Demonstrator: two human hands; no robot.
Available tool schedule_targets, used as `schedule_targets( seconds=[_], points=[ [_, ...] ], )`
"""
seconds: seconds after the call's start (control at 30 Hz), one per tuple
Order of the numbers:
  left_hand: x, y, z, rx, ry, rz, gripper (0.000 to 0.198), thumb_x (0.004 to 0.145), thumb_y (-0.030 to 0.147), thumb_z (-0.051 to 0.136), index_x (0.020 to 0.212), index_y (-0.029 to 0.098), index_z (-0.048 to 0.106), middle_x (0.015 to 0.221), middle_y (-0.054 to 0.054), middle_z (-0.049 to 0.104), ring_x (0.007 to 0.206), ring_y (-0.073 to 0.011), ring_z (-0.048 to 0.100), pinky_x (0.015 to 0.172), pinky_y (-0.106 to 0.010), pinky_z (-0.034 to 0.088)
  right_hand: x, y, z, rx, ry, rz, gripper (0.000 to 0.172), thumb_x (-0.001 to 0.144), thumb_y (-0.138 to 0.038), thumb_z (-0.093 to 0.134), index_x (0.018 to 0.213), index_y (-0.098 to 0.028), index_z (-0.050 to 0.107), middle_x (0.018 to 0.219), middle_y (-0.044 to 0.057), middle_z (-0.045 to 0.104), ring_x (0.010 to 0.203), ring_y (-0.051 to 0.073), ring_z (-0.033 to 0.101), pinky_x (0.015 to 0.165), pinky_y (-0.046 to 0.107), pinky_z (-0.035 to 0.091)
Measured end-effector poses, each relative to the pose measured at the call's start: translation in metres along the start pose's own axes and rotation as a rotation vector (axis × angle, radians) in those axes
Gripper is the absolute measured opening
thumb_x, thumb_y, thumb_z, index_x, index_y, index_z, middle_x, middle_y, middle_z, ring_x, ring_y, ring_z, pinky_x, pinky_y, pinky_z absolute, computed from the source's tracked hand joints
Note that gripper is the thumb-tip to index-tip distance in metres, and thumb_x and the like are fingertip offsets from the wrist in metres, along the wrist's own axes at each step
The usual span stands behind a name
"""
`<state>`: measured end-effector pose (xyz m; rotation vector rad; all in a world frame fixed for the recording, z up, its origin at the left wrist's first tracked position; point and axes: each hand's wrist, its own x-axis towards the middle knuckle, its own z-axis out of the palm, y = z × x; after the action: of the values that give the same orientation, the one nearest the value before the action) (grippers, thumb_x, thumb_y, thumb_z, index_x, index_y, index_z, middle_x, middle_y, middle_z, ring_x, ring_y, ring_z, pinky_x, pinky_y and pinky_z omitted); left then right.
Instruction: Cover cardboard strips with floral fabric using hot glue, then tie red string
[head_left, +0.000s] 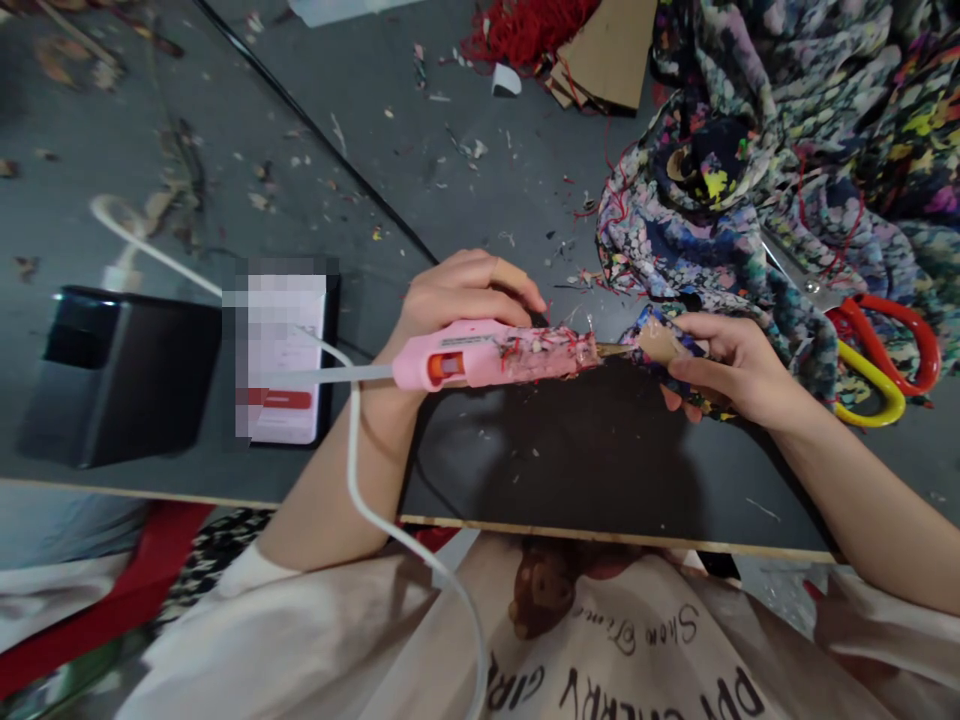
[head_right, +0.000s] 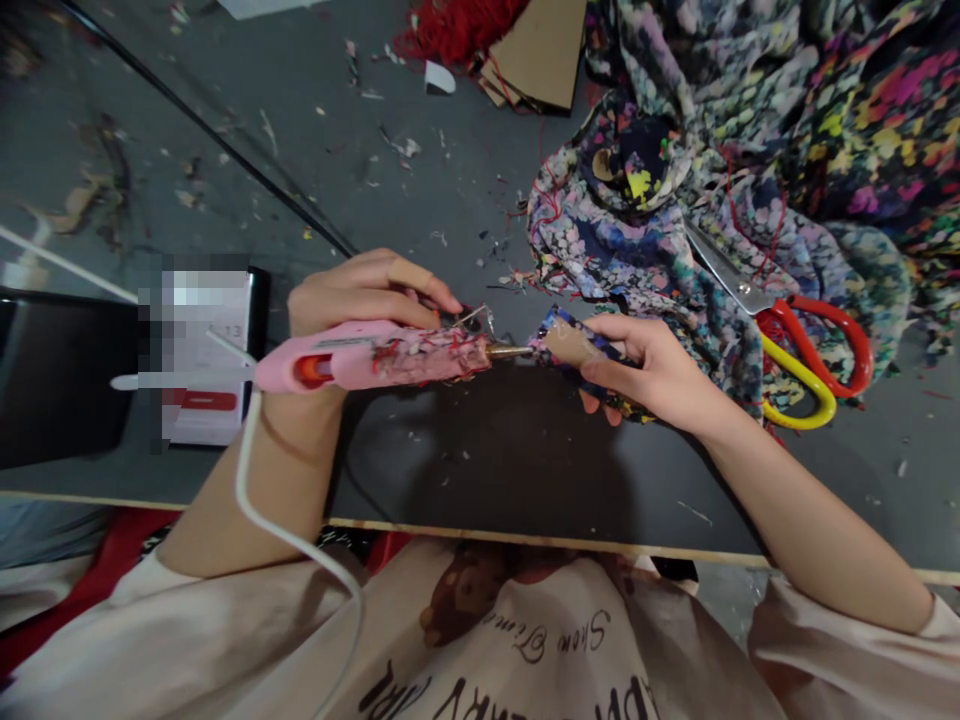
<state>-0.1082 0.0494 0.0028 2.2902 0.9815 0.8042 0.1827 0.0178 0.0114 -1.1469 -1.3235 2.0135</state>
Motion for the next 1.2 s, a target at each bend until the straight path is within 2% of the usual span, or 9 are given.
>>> schedule_targets(
  seconds=[0.23,0.47,0.63,0.83,1.03,1.2],
  points=[
    [0.0027,-0.003,-0.001,-0.02,-0.066,0.032,0.052,0.096,0.063,0.04,0.066,0.025,0.058,0.087,-0.002,0.075,0.075,-0.0173,0.065,0.08,-0.037,0.046,-0.0005,0.0003,-0.0004,0.047,-0.008,-0.007,0.021,0.083,-0.029,0.07,0.095,-0.013,0.064,0.057,-0.001,0.068,0.039,0.008,0.056,0.037,0.017,0.043],
    [0.0013,-0.0081,0.001,-0.048,-0.037,0.127,0.045,0.098,0.054,0.045,0.069,0.024,0.061,0.083,-0.003,0.075,0.073,-0.0165,0.066,0.073,-0.036,0.044,-0.0007,-0.0024,0.0017,0.024,-0.021,0.01,0.024,0.082,-0.031,0.072,0.095,-0.013,0.065,0.055,-0.001,0.066,0.038,0.008,0.055,0.036,0.017,0.041],
    [0.0019,-0.0064,-0.0013,-0.009,-0.1,0.061,0.05,0.097,0.061,0.042,0.067,0.024,0.059,0.083,-0.004,0.076,0.071,-0.0171,0.066,0.072,-0.037,0.043,-0.0007,-0.0006,0.0006,0.03,-0.058,-0.02,0.023,0.083,-0.029,0.07,0.1,-0.013,0.067,0.058,-0.001,0.067,0.041,0.008,0.057,0.038,0.016,0.044],
    [0.0018,-0.0053,-0.0005,-0.027,-0.054,0.145,0.041,0.099,0.048,0.046,0.069,0.023,0.059,0.082,-0.003,0.074,0.071,-0.0159,0.065,0.069,-0.037,0.041,-0.0017,-0.0011,0.0003,-0.003,-0.078,-0.009,0.017,0.083,-0.027,0.071,0.091,-0.013,0.065,0.058,-0.001,0.067,0.04,0.007,0.056,0.038,0.016,0.044],
    [0.002,-0.0038,-0.0001,-0.046,-0.027,0.124,0.043,0.101,0.05,0.043,0.076,0.023,0.063,0.088,-0.001,0.074,0.078,-0.0138,0.065,0.075,-0.036,0.043,-0.0013,-0.0001,-0.0003,-0.008,-0.096,0.011,0.019,0.084,-0.027,0.069,0.096,-0.012,0.065,0.059,-0.001,0.067,0.043,0.008,0.058,0.04,0.016,0.047],
    [0.0014,-0.0084,0.0006,-0.091,0.057,0.231,0.029,0.099,0.038,0.056,0.081,0.017,0.065,0.094,0.003,0.07,0.083,-0.0088,0.061,0.075,-0.032,0.045,-0.0004,-0.0011,0.0016,0.033,-0.033,0.013,0.021,0.083,-0.028,0.07,0.098,-0.013,0.066,0.057,-0.001,0.067,0.041,0.008,0.057,0.038,0.017,0.046]
  ],
)
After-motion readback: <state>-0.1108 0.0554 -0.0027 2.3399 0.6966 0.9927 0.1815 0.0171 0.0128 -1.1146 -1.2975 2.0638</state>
